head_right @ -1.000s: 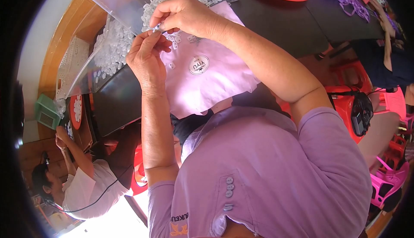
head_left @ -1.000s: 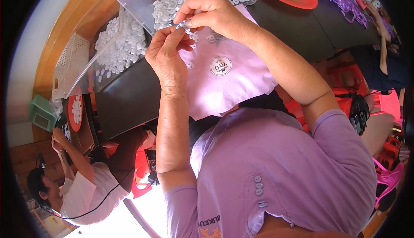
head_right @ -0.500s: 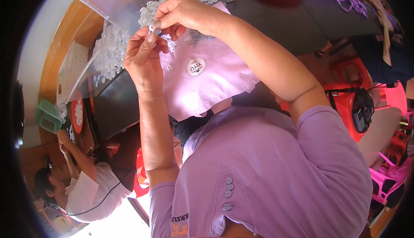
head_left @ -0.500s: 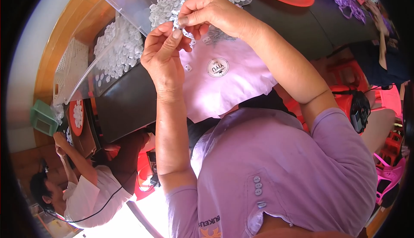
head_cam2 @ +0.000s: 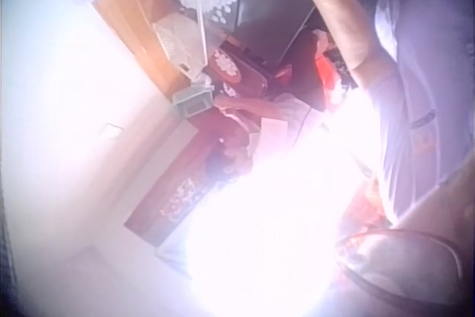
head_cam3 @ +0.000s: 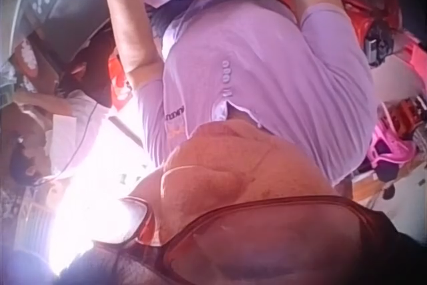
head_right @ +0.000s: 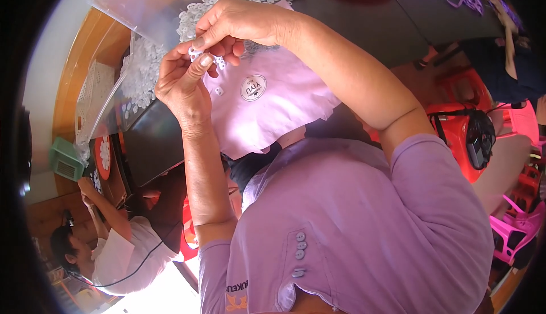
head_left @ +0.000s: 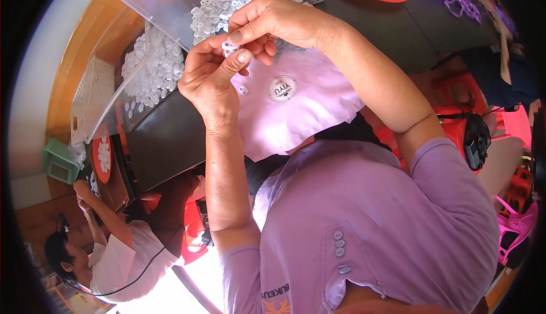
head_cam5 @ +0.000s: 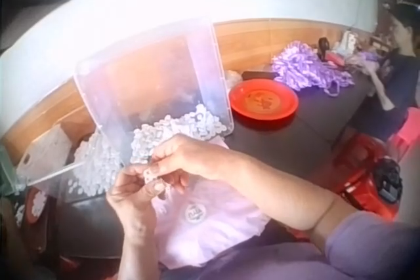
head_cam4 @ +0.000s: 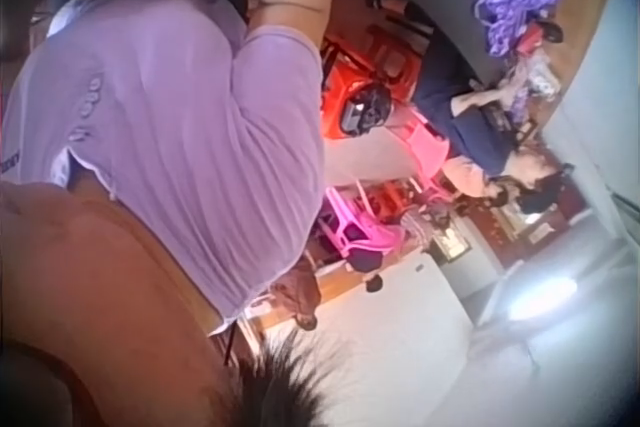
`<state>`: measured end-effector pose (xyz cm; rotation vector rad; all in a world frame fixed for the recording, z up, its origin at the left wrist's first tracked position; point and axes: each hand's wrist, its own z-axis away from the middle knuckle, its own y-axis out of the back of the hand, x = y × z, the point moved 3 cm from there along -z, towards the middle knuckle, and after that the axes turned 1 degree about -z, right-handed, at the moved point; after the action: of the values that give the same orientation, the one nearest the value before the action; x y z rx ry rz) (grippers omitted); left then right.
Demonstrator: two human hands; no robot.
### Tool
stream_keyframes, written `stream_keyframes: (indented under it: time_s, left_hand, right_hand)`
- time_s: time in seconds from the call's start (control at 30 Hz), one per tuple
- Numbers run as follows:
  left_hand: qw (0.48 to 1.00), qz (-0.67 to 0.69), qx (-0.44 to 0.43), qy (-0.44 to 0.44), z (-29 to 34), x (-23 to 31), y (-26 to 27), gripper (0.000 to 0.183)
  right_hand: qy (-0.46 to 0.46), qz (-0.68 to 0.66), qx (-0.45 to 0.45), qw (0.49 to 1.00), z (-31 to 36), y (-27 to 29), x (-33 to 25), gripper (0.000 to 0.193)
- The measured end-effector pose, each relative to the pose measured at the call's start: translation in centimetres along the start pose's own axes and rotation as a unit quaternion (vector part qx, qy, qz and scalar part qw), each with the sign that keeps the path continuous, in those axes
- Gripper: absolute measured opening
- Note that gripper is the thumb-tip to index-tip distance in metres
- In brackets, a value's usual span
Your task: Assembling small white plastic fastener components at a workbench.
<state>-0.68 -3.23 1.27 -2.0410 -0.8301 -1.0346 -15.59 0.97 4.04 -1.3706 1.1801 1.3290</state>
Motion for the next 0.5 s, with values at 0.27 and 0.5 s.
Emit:
stream_keyframes:
  time_s: [0.27,0.5]
  left_hand:
    - [0.998,0.046,-0.026,0.017,-0.2,-0.02,0.3,0.03]
    - [0.999,0.05,-0.015,0.01,-0.2,0.1,-0.11,0.027]
  right_hand:
    - [0.021,0.015,0.0,1.0,0.08,-0.34,-0.1,0.026]
    - [0.029,0.015,0.04,0.999,0.14,-0.18,-0.28,0.027]
